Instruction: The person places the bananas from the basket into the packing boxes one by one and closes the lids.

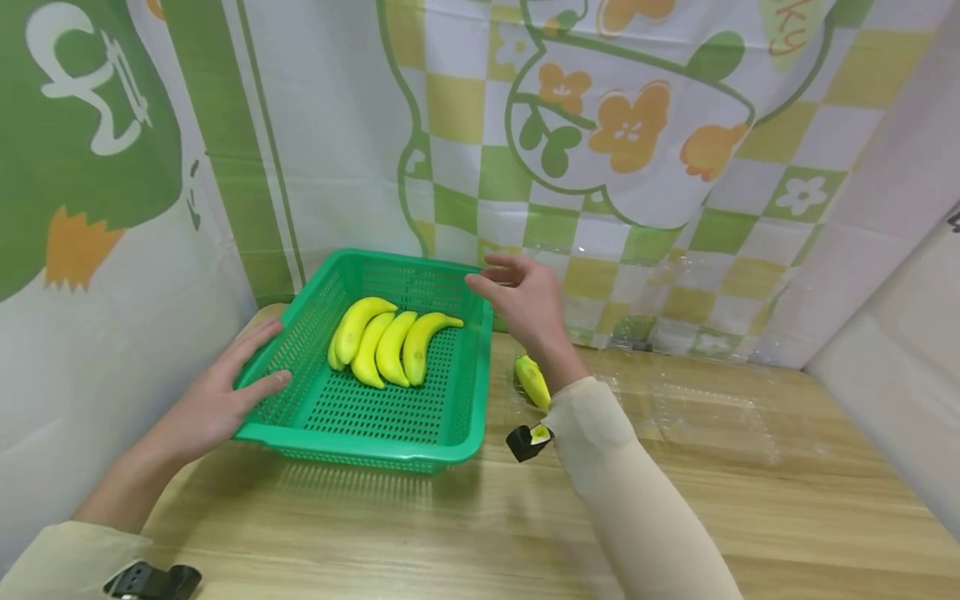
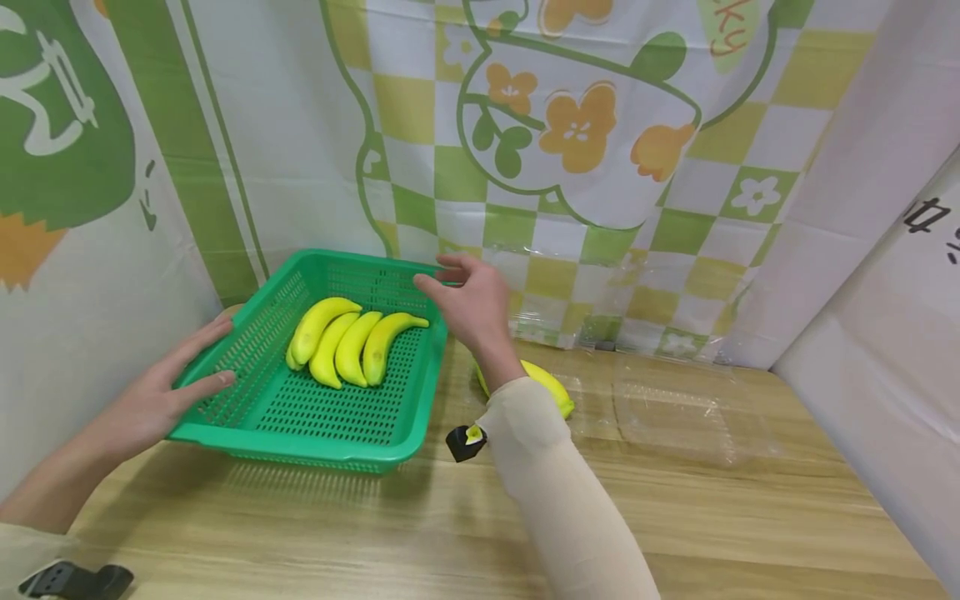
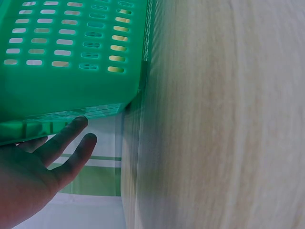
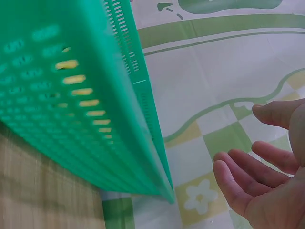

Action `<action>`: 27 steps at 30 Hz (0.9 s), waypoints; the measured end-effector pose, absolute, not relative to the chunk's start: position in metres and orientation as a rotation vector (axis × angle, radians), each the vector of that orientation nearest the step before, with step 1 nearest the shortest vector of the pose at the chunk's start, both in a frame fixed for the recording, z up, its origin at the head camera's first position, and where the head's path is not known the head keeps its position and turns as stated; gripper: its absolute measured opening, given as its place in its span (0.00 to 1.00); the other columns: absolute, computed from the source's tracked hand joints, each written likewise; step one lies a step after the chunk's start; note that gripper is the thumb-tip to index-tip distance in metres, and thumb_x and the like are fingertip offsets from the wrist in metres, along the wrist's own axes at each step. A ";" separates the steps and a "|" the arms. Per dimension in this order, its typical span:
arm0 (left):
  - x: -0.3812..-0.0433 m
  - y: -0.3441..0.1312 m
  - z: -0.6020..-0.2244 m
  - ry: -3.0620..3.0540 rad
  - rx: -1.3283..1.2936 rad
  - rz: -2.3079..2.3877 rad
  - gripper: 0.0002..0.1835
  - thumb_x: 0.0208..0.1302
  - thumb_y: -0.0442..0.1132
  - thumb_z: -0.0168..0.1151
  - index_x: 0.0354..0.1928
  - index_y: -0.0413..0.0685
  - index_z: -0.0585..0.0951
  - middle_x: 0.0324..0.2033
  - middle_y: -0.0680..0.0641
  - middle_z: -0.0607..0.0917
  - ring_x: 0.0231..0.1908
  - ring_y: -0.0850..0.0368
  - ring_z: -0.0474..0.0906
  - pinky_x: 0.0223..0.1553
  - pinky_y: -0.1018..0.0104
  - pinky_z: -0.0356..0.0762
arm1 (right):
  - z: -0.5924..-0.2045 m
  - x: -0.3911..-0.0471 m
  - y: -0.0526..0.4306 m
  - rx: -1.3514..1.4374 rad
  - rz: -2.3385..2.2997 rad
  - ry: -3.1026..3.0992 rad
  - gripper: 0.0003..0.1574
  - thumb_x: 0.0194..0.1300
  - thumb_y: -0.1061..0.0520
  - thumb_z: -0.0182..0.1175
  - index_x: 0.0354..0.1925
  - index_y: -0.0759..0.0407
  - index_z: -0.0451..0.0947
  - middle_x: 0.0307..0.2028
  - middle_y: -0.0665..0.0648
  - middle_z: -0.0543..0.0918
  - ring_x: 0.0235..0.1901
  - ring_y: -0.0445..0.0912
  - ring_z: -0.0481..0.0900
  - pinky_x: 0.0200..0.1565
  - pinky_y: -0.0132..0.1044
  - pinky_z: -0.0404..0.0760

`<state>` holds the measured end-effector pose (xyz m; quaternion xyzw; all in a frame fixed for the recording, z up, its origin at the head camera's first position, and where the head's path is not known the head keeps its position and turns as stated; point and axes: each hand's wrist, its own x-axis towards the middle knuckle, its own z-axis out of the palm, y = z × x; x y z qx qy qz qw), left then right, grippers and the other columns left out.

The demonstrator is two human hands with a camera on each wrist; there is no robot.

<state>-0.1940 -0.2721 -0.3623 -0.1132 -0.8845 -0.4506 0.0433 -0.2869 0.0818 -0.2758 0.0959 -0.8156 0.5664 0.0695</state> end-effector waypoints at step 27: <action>-0.194 -0.272 -0.361 -2.707 -0.350 -1.378 0.41 0.83 0.43 0.53 0.86 0.43 0.45 0.86 0.34 0.43 0.83 0.23 0.33 0.72 0.14 0.38 | -0.261 -0.309 0.020 0.150 1.863 -2.373 0.26 0.68 0.50 0.74 0.62 0.54 0.84 0.57 0.58 0.89 0.53 0.52 0.89 0.52 0.43 0.89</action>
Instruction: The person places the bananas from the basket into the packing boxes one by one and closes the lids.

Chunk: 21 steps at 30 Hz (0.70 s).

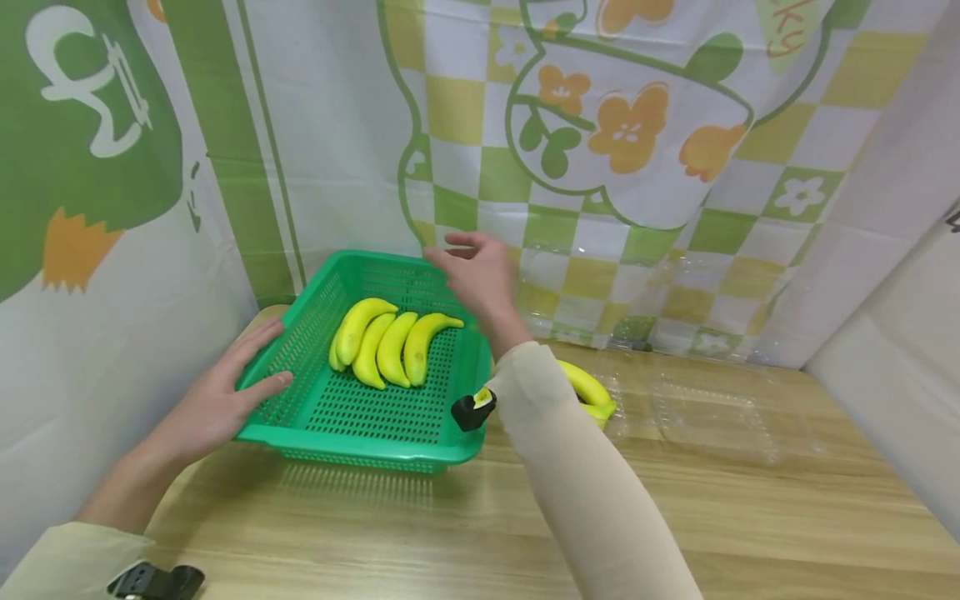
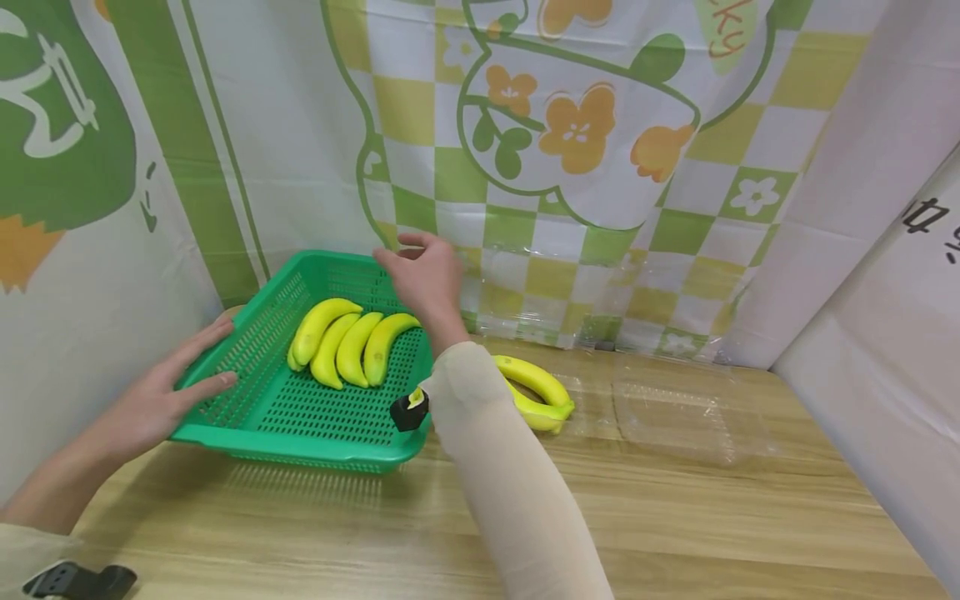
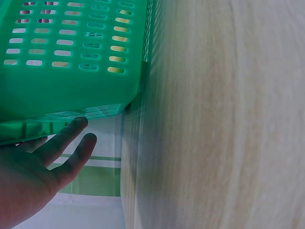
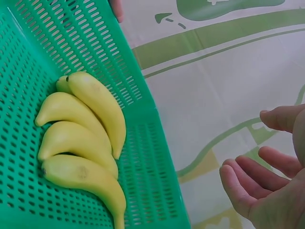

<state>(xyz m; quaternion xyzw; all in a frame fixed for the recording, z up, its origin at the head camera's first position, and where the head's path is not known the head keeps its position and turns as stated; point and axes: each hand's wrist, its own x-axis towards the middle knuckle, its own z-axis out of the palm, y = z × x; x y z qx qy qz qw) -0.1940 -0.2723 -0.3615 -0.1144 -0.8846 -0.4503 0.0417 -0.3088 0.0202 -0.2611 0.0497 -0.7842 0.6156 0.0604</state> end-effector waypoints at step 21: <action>-0.194 -0.272 -0.362 -2.700 -0.353 -1.402 0.41 0.83 0.43 0.53 0.86 0.44 0.45 0.86 0.34 0.42 0.83 0.24 0.32 0.73 0.14 0.36 | -0.278 -0.318 -0.013 -0.030 1.792 -2.374 0.23 0.69 0.46 0.73 0.58 0.51 0.85 0.54 0.54 0.90 0.52 0.49 0.88 0.52 0.43 0.88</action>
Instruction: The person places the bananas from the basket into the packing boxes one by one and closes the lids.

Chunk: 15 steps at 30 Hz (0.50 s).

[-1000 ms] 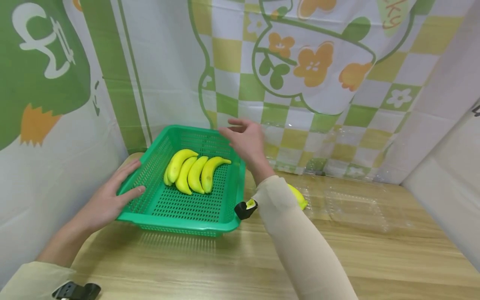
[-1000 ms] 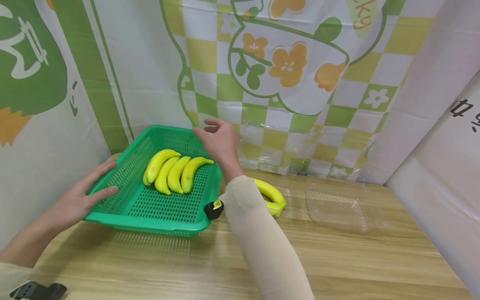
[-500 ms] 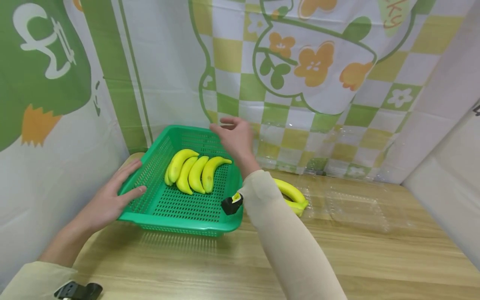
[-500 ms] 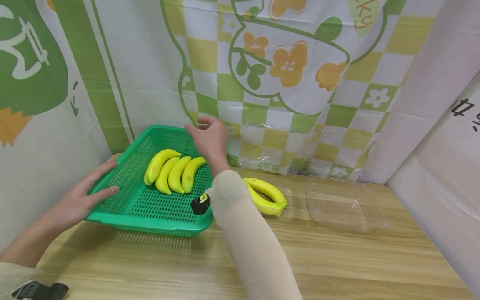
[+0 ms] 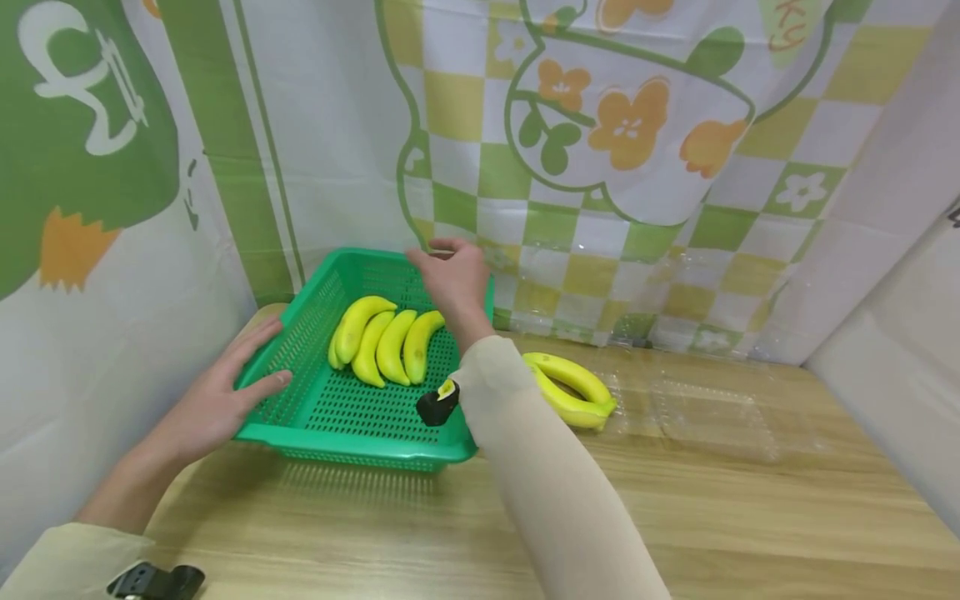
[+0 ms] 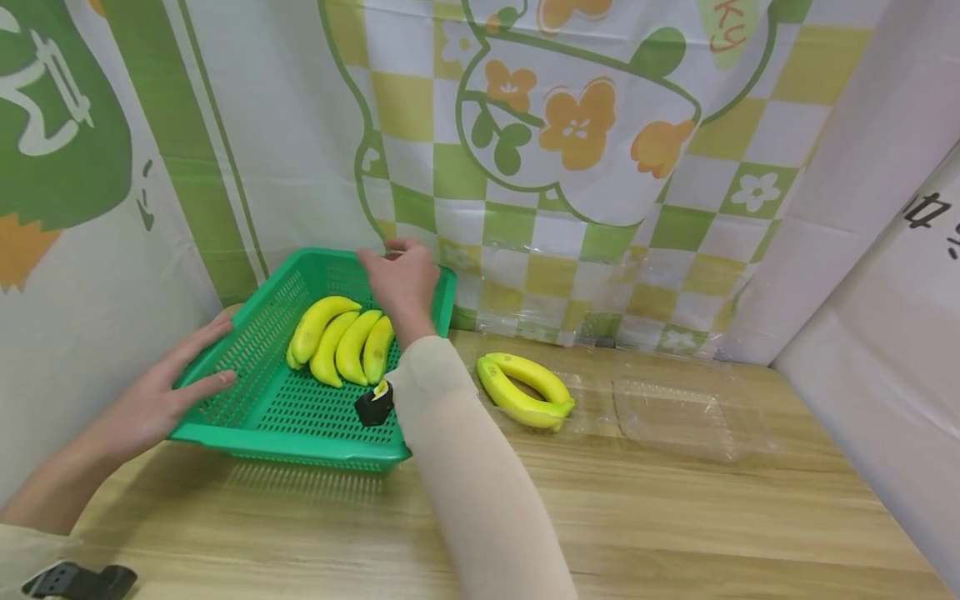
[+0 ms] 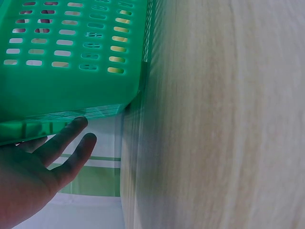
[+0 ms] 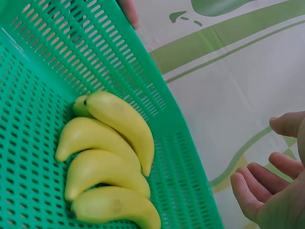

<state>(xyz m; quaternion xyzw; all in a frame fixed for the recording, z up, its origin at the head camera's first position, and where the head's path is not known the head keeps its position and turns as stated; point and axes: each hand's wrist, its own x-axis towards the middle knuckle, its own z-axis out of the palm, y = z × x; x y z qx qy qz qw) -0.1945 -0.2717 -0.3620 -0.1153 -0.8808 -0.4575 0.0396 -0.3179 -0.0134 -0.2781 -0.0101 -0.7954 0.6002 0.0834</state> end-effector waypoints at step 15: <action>-0.193 -0.271 -0.360 -2.703 -0.345 -1.399 0.41 0.83 0.43 0.53 0.86 0.44 0.45 0.86 0.35 0.42 0.83 0.24 0.32 0.73 0.14 0.37 | -0.303 -0.320 -0.026 -0.203 1.797 -2.378 0.30 0.69 0.46 0.73 0.65 0.53 0.83 0.57 0.57 0.86 0.61 0.53 0.80 0.57 0.47 0.86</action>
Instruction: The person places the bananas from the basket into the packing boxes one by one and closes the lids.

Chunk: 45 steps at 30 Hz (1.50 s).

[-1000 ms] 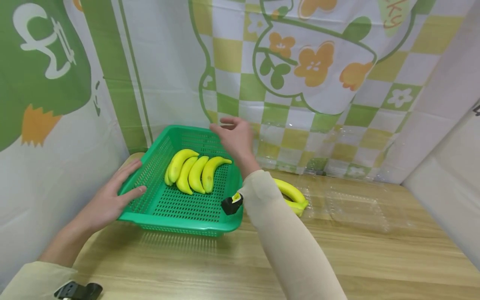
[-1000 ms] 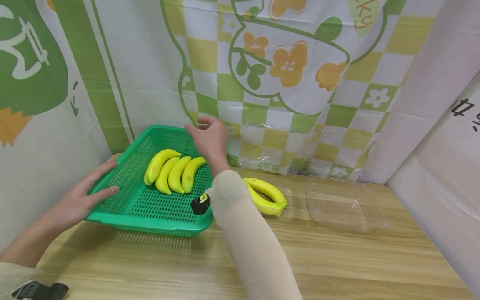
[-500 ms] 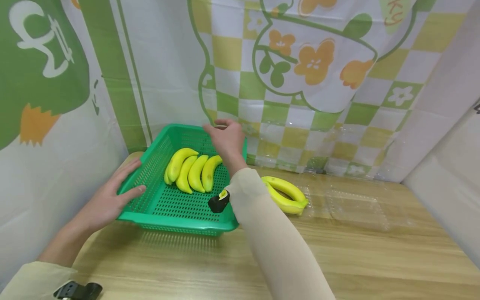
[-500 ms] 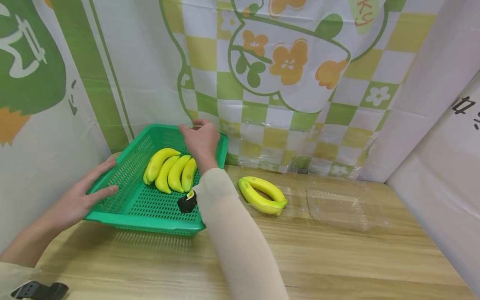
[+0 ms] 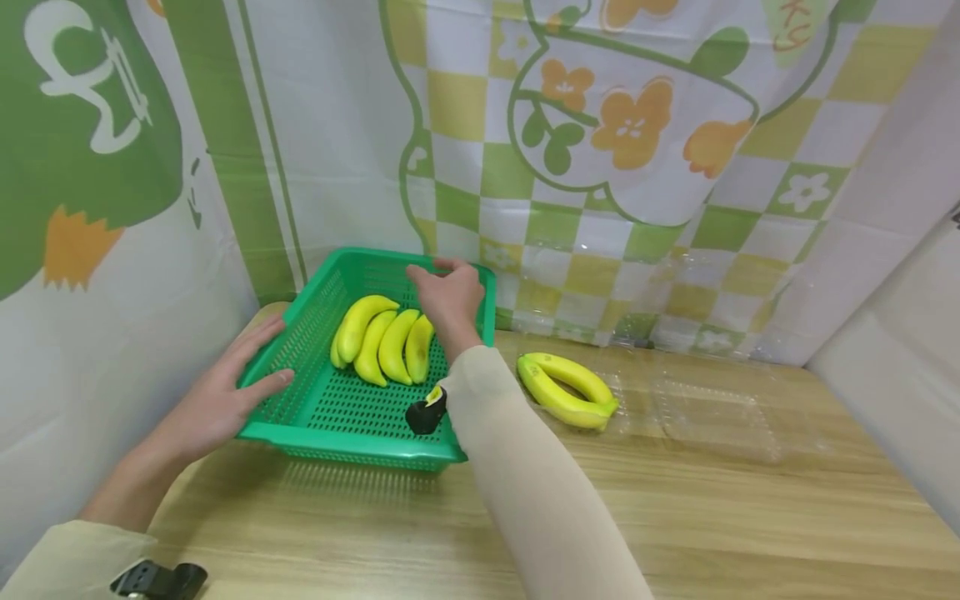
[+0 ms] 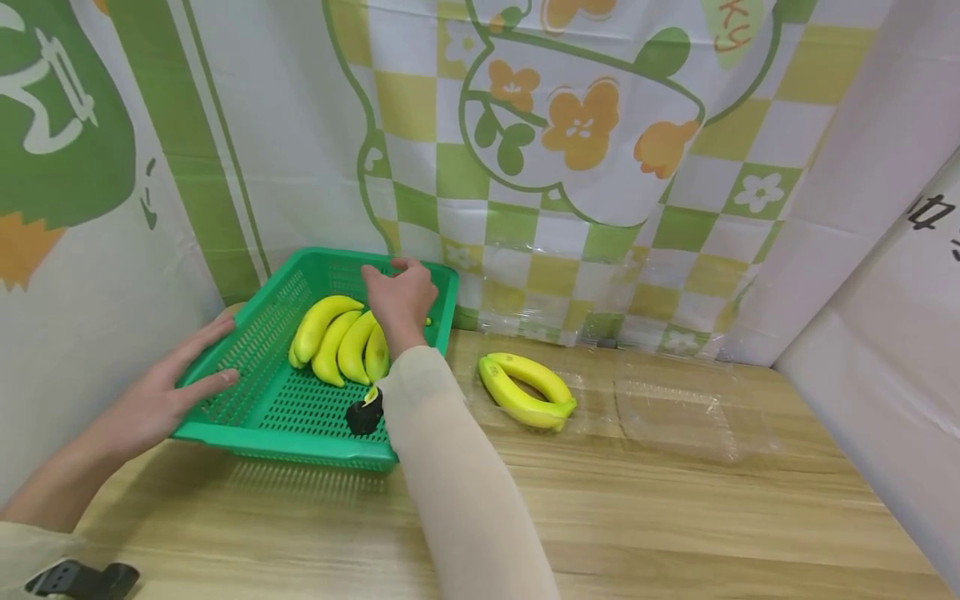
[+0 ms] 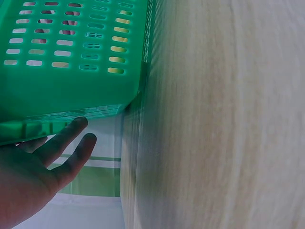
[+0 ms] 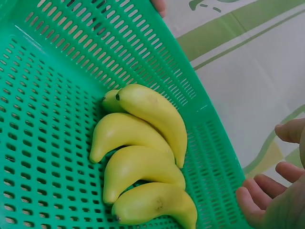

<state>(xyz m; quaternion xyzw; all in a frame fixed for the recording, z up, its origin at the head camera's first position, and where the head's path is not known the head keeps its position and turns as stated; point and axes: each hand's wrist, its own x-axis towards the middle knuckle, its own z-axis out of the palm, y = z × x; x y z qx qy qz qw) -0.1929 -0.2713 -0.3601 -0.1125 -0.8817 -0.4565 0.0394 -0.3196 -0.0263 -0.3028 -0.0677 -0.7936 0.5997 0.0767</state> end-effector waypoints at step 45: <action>-0.195 -0.273 -0.362 -2.704 -0.358 -1.377 0.41 0.83 0.43 0.53 0.86 0.43 0.45 0.86 0.34 0.44 0.83 0.24 0.34 0.73 0.15 0.38 | -0.322 -0.310 -0.039 -0.443 1.339 -2.957 0.37 0.63 0.56 0.77 0.65 0.71 0.77 0.62 0.67 0.83 0.59 0.56 0.82 0.57 0.46 0.88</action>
